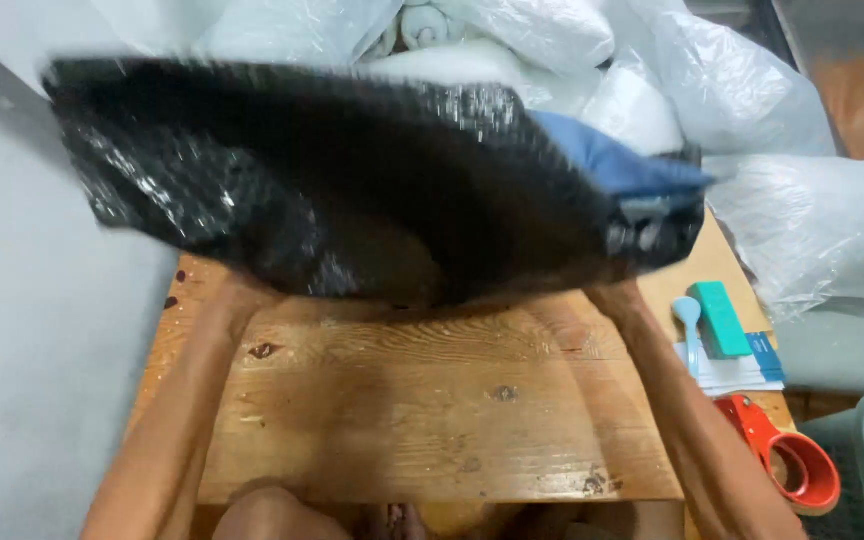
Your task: The person wraps a blue pillow in black bubble wrap on a wooden table. They fold the wrap around the pillow, smooth the edges, and secure the package with clear packing tape using a red tape dispenser.
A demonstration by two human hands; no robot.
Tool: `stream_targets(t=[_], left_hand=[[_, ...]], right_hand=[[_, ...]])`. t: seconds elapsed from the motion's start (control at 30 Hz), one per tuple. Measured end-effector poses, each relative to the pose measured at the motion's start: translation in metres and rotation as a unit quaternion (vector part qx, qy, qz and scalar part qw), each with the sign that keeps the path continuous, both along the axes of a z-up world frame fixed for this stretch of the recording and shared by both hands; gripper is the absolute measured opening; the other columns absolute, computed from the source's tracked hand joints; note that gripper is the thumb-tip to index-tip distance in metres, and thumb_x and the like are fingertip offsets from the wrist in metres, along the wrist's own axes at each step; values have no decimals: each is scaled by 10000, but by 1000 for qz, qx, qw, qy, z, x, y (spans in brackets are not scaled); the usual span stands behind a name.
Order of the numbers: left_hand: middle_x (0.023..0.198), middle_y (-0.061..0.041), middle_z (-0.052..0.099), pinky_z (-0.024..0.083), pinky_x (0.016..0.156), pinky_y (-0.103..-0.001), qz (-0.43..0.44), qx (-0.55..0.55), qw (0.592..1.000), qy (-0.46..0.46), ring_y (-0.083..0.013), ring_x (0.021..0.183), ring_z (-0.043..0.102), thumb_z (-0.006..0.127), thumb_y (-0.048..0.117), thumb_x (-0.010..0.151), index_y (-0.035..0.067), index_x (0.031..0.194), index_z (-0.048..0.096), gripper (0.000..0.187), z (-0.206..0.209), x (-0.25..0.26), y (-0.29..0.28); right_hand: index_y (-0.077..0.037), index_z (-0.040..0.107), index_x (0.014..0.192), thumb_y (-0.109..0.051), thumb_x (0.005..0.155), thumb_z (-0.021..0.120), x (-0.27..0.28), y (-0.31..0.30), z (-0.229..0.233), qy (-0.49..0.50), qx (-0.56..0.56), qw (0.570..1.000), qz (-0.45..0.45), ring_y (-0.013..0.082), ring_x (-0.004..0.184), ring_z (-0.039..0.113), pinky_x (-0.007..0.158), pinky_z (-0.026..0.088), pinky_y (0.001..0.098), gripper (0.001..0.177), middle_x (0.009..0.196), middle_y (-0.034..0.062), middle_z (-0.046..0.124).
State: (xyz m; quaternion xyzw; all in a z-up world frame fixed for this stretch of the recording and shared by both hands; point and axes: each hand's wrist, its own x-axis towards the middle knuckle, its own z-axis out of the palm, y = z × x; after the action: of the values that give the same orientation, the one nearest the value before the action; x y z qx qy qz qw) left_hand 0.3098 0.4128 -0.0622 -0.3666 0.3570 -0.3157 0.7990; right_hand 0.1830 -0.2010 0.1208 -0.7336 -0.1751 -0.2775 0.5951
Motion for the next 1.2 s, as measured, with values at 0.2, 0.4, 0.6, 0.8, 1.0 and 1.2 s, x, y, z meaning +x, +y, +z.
stream_targets(t=[0.2, 0.4, 0.6, 0.8, 1.0, 1.2], left_hand=[[1605, -57, 359, 476, 1081, -537, 20, -588, 699, 407, -310, 1434, 412, 553, 132, 975, 266, 1487, 470, 537, -21, -150, -42], [1720, -161, 60, 114, 1171, -734, 152, -699, 379, 587, -421, 1569, 80, 500, 326, 953, 287, 1597, 317, 670, 48, -258, -49], [1548, -222, 485, 178, 1292, -407, 73, -820, 126, 553, -353, 1523, 345, 471, -113, 750, 79, 1192, 724, 545, 153, -314, -64], [1338, -165, 639, 464, 1063, -434, 30, -838, 206, 505, -319, 1225, 609, 855, 335, 746, 6, 1192, 662, 587, 190, -367, -117], [1014, -101, 590, 430, 804, -376, 31, -775, 405, 484, -244, 853, 529, 804, 277, 847, 50, 954, 620, 311, 130, -397, -160], [1359, -196, 573, 515, 878, -541, 225, -742, 324, 543, -407, 1298, 535, 753, 575, 800, 146, 1391, 580, 751, 39, -430, -187]], right_hand=[[8, 487, 1411, 132, 918, 634, -106, -11, -73, 119, 0, 991, -54, 249, 1142, 601, 1006, 494, 326, 529, 1316, 156, 619], [14, 556, 1424, 76, 916, 614, -203, -8, -121, 238, -4, 966, -105, 185, 1112, 613, 969, 489, 274, 515, 1293, 113, 652], [41, 624, 1287, 54, 1106, 474, -264, 43, -46, 175, -21, 968, -176, 193, 1081, 611, 965, 509, 303, 235, 1213, 131, 670], [-118, 747, 1131, -391, 705, 865, -286, 120, -28, 26, -360, 928, 93, 196, 1101, 658, 1016, 424, 398, 520, 1180, 18, 720], [-258, 396, 1559, -170, 845, 605, -325, 160, -98, 154, -607, 779, 25, 280, 737, 640, 674, 474, 401, 749, 932, 79, 602], [-322, 289, 1551, -213, 1041, 451, -304, 177, -78, 313, -626, 712, 53, 311, 825, 771, 701, 566, 402, 546, 987, 120, 726]])
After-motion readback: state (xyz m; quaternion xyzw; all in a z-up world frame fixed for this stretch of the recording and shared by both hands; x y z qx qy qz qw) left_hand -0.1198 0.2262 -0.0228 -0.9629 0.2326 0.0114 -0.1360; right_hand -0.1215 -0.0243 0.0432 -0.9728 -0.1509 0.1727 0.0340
